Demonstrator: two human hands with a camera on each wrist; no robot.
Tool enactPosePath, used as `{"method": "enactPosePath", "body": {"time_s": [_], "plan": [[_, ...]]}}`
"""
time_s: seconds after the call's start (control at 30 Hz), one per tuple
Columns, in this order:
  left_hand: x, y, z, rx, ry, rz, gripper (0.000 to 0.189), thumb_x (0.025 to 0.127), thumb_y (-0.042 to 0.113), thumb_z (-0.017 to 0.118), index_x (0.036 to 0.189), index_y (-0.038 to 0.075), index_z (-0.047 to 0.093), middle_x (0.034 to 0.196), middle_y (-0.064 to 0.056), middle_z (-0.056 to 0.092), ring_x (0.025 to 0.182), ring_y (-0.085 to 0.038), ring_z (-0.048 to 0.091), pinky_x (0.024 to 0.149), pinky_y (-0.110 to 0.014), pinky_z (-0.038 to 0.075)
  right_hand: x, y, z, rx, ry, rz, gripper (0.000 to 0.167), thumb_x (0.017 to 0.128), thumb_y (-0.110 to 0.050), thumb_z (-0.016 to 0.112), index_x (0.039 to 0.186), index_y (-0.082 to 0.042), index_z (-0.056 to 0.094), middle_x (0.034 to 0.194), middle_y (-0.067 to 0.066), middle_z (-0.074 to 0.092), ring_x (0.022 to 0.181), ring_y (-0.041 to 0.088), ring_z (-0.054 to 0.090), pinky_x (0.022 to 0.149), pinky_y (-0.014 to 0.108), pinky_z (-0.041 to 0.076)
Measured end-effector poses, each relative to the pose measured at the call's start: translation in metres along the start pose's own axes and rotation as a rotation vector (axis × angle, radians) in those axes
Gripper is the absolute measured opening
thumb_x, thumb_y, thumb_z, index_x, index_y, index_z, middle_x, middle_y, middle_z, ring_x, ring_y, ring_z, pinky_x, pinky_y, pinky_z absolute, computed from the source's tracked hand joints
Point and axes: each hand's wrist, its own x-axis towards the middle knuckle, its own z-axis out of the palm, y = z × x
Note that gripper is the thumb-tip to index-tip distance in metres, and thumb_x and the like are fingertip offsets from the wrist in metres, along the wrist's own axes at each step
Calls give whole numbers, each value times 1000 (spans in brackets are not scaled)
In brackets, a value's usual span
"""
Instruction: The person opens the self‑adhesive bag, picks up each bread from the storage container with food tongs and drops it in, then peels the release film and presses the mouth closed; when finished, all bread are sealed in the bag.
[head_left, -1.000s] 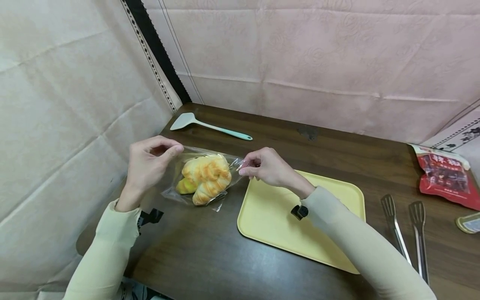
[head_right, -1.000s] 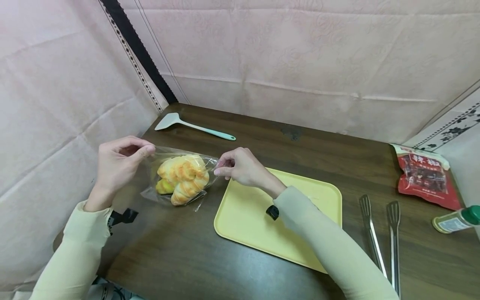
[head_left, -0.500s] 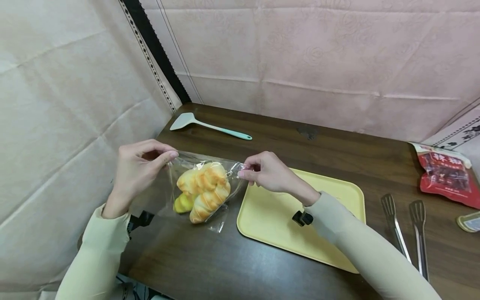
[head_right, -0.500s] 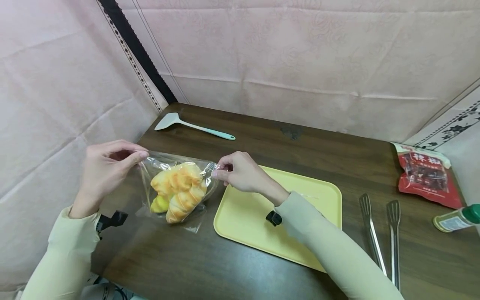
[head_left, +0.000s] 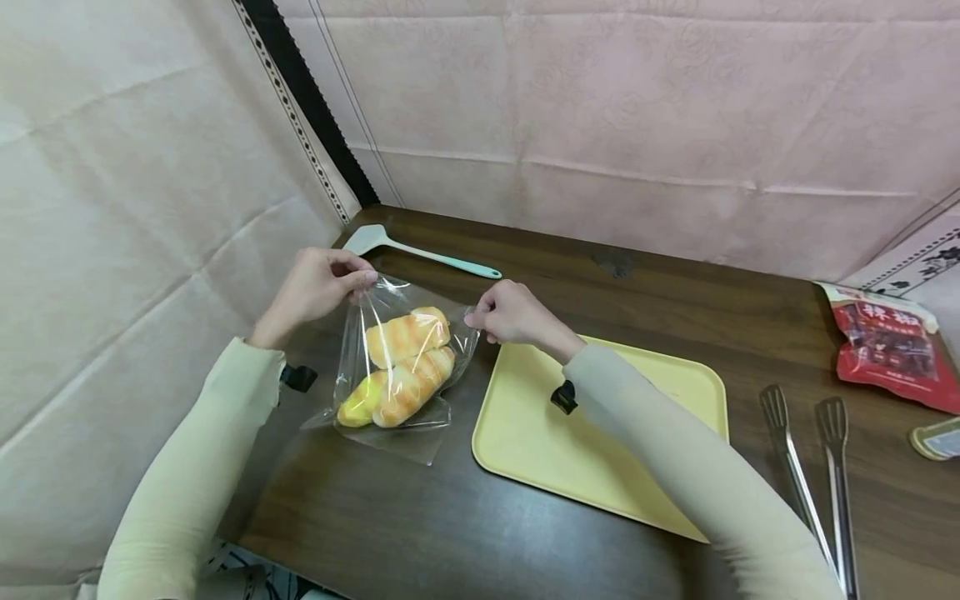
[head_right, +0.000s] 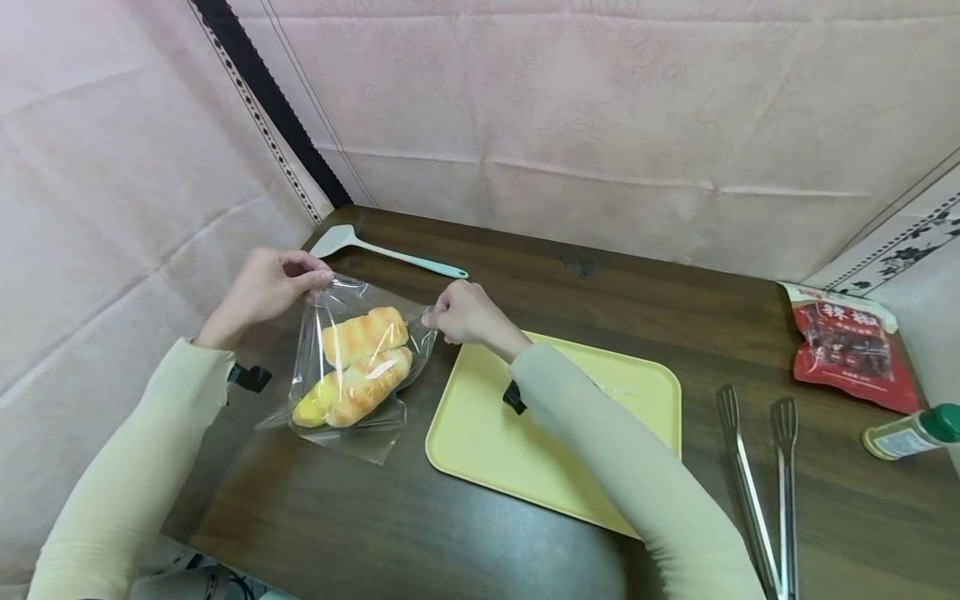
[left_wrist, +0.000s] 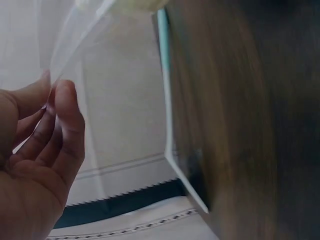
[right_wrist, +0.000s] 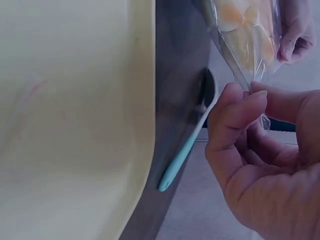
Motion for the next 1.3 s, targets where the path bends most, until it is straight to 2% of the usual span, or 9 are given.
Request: {"method": "enactPosePath", "body": {"time_s": [0.13, 0.27, 0.47, 0.67, 0.8, 0.9, 1.03, 1.1, 1.3], "plan": [[17, -15, 1, -3, -95, -67, 14, 103, 17, 77, 98, 5, 82, 75, -6, 74, 67, -25, 68, 56, -25, 49, 13, 1, 3, 36, -13, 51, 39, 108, -27, 69, 77, -3, 74, 61, -2, 66, 58, 16, 64, 75, 30, 55], [27, -28, 5, -52, -192, -132, 17, 104, 16, 74, 103, 0, 81, 81, -9, 77, 68, -17, 69, 62, -26, 58, 22, 5, 9, 111, 1, 100, 41, 108, -26, 69, 72, -5, 70, 64, -1, 69, 58, 16, 68, 88, 33, 62], [36, -40, 15, -35, -299, -181, 21, 107, 15, 71, 115, -3, 78, 97, -18, 80, 74, -11, 73, 69, -27, 64, 27, 12, 19, 200, 36, 137, 36, 109, -25, 69, 80, -3, 73, 57, 0, 65, 55, 13, 67, 70, 27, 61], [42, -34, 19, 119, -343, -165, 40, 109, 26, 67, 137, -3, 68, 124, -23, 77, 100, -30, 77, 88, -43, 64, 26, 14, 19, 271, 95, 150, 27, 109, -25, 67, 107, 0, 76, 62, 1, 66, 54, 12, 66, 61, 25, 59], [36, -18, 15, 207, -276, -133, 52, 109, 30, 65, 149, -1, 60, 146, -25, 67, 131, -41, 67, 108, -57, 54, 16, 14, 14, 270, 160, 158, 44, 111, -33, 63, 138, 3, 63, 63, 1, 63, 58, 19, 69, 74, 33, 63], [19, 0, 14, 195, -160, -92, 50, 108, 28, 66, 149, 0, 60, 151, -27, 64, 136, -46, 61, 112, -63, 48, -2, 12, 8, 240, 254, 126, 54, 112, -37, 60, 152, -1, 52, 76, 6, 68, 66, 29, 73, 73, 36, 62], [-10, 29, 18, 171, 22, 15, 43, 106, 24, 71, 141, 0, 66, 136, -25, 70, 108, -43, 67, 96, -58, 51, -36, 10, -2, 176, 405, 24, 47, 112, -36, 60, 146, -4, 59, 96, 11, 71, 72, 30, 74, 66, 33, 57], [-22, 43, 23, 171, 83, 68, 43, 104, 23, 73, 139, 0, 67, 134, -24, 70, 107, -42, 68, 95, -57, 51, -55, 11, -7, 126, 479, -29, 41, 111, -33, 61, 141, -4, 63, 97, 10, 71, 76, 27, 72, 73, 36, 57], [-57, 66, 37, 177, 166, 132, 52, 99, 27, 80, 142, 2, 66, 158, -23, 58, 146, -46, 53, 108, -69, 50, -104, 25, -10, -27, 637, -137, 40, 111, -23, 63, 142, 1, 63, 112, 16, 75, 101, 31, 73, 88, 48, 61]]}}
